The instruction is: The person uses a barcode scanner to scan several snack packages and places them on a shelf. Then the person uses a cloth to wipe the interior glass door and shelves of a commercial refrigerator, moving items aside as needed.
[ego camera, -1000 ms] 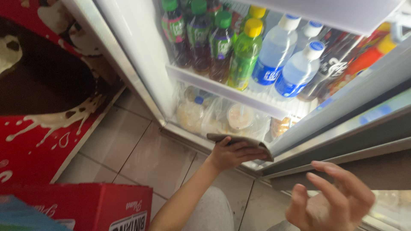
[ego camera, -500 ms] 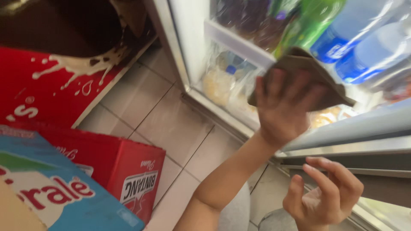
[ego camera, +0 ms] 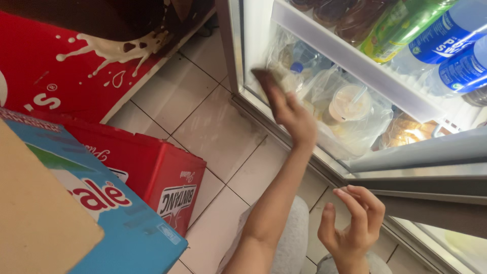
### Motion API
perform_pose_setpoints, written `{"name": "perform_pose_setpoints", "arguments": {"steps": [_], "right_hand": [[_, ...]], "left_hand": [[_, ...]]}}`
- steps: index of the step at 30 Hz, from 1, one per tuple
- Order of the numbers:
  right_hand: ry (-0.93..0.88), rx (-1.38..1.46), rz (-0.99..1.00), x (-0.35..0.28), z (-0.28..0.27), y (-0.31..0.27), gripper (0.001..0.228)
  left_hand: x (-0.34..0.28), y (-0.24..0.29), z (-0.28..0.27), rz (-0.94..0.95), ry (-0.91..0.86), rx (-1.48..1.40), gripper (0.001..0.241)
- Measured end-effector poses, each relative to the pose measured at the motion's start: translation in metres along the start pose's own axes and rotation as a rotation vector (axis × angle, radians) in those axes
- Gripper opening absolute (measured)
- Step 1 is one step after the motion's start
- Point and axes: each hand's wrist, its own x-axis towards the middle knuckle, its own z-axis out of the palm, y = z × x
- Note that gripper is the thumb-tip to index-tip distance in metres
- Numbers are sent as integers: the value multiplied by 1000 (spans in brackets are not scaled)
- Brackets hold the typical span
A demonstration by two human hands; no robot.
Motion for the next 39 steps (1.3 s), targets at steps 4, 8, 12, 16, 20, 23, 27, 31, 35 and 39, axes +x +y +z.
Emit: {"name": "perform_pose_setpoints", "arguments": {"steps": [4,8,12,16,20,23,27,31,35,39], "right_hand": [[-15,3,19,-9,-3,9,34],[-41,56,77,-14,9,10,36],[-100,112,102,-22,26,-4,35],[-159,184,114,-24,42,-17,37],[-186,194,134,-34,45,-17,38],[-217,227,159,-50,38,-14,38],[-231,250,181,-59,29,-3,36],[-235,247,182,-62,22,17,37],[-177,177,194,-64,11,38,36],[-58,168,309,-59,8,60,35]], "left_hand": [[6,71,22,399,-379,-147,50],[54,73,34,645,-416,120,48],[103,20,24,459,-161,65,44],[128,-54,-8,321,5,55,51],[103,-143,-34,78,81,155,55],[86,-190,-58,-273,111,320,54],[82,-177,-60,-397,106,287,55],[35,-86,-41,108,-109,-32,55],[-15,13,-11,472,-452,38,44],[-71,52,8,737,-640,179,39]]}}
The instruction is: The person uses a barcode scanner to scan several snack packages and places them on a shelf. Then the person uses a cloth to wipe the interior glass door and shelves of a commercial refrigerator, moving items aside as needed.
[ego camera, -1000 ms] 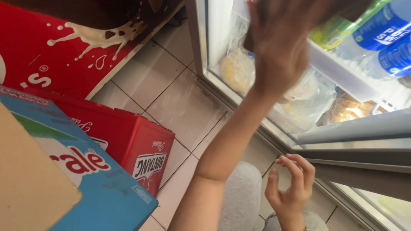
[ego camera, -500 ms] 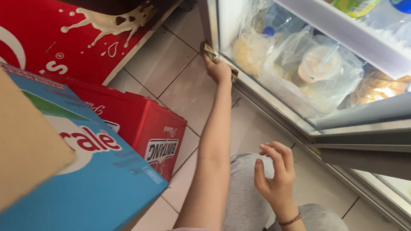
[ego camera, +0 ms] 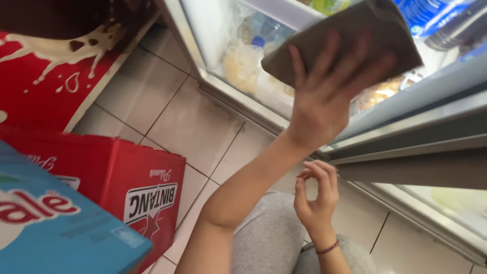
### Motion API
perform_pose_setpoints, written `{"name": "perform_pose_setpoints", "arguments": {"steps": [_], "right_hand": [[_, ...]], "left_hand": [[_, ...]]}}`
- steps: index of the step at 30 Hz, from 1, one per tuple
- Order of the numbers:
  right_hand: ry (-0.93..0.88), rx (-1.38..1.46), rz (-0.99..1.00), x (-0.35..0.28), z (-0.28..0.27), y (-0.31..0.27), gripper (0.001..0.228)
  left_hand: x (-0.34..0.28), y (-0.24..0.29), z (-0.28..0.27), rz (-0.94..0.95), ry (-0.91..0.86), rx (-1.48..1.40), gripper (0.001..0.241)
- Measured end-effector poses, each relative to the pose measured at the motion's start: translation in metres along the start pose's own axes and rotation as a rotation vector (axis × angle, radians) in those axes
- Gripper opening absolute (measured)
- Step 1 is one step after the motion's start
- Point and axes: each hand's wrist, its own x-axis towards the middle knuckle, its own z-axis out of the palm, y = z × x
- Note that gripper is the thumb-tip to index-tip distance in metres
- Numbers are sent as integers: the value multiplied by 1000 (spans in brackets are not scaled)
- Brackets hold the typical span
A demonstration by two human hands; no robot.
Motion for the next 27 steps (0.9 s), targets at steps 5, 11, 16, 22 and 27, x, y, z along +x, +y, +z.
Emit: {"name": "perform_pose_setpoints", "arguments": {"steps": [5,11,16,22,27], "right_hand": [[117,124,80,-1,-13,22,35],[208,212,152,-2,-19,36,38],[259,238,194,4,-19,49,38],[270,224,160,4,-16,55,36],[320,209,188,0,-14,66,35]], "left_hand": [[-101,-32,27,250,-145,18,34],[-242,-102,-1,134,-752,90,51],[-242,-107,15,266,-561,199,45],[-108,-30,43,306,-105,78,30],[13,48,56,279,148,134,30]]}}
